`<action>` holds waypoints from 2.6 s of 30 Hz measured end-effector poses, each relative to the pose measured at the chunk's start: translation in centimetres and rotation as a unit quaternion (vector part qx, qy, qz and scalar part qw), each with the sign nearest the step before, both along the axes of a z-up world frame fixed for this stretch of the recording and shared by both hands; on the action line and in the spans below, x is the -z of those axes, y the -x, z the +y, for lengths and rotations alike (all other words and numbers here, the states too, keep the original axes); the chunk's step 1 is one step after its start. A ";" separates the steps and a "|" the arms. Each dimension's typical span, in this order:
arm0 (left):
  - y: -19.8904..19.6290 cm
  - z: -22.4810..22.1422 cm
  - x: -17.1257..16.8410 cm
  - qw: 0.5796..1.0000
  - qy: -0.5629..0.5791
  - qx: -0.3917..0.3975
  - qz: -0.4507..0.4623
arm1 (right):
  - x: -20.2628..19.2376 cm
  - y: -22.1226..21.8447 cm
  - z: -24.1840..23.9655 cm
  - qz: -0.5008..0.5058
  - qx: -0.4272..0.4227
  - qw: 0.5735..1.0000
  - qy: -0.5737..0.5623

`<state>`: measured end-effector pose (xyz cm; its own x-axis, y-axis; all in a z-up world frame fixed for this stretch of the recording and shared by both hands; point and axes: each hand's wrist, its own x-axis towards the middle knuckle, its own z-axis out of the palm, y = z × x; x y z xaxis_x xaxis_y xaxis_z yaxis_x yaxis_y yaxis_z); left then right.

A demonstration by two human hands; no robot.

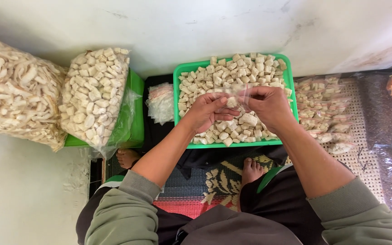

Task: Manually portioning small snack items into individual plastic zip-lock bags from a larger tray.

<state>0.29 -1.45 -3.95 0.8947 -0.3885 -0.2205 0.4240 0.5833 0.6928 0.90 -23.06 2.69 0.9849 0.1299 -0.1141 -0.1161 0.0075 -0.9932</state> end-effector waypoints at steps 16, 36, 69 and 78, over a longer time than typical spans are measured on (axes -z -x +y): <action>-1.0 0.8 -1.6 0.999 -0.042 -0.018 -0.002 | -4.2 1.0 0.8 0.048 -0.070 0.994 0.065; -1.9 1.6 -1.5 0.993 -0.112 -0.040 -0.022 | -3.2 0.6 0.0 0.096 -0.162 0.976 0.113; -1.4 4.1 -2.3 0.983 -0.113 -0.128 -0.061 | 1.0 0.1 0.2 -0.148 -0.168 0.892 0.393; -0.9 4.8 -2.7 0.982 -0.115 -0.137 -0.054 | 5.6 -0.3 4.9 -0.174 -0.226 0.810 0.513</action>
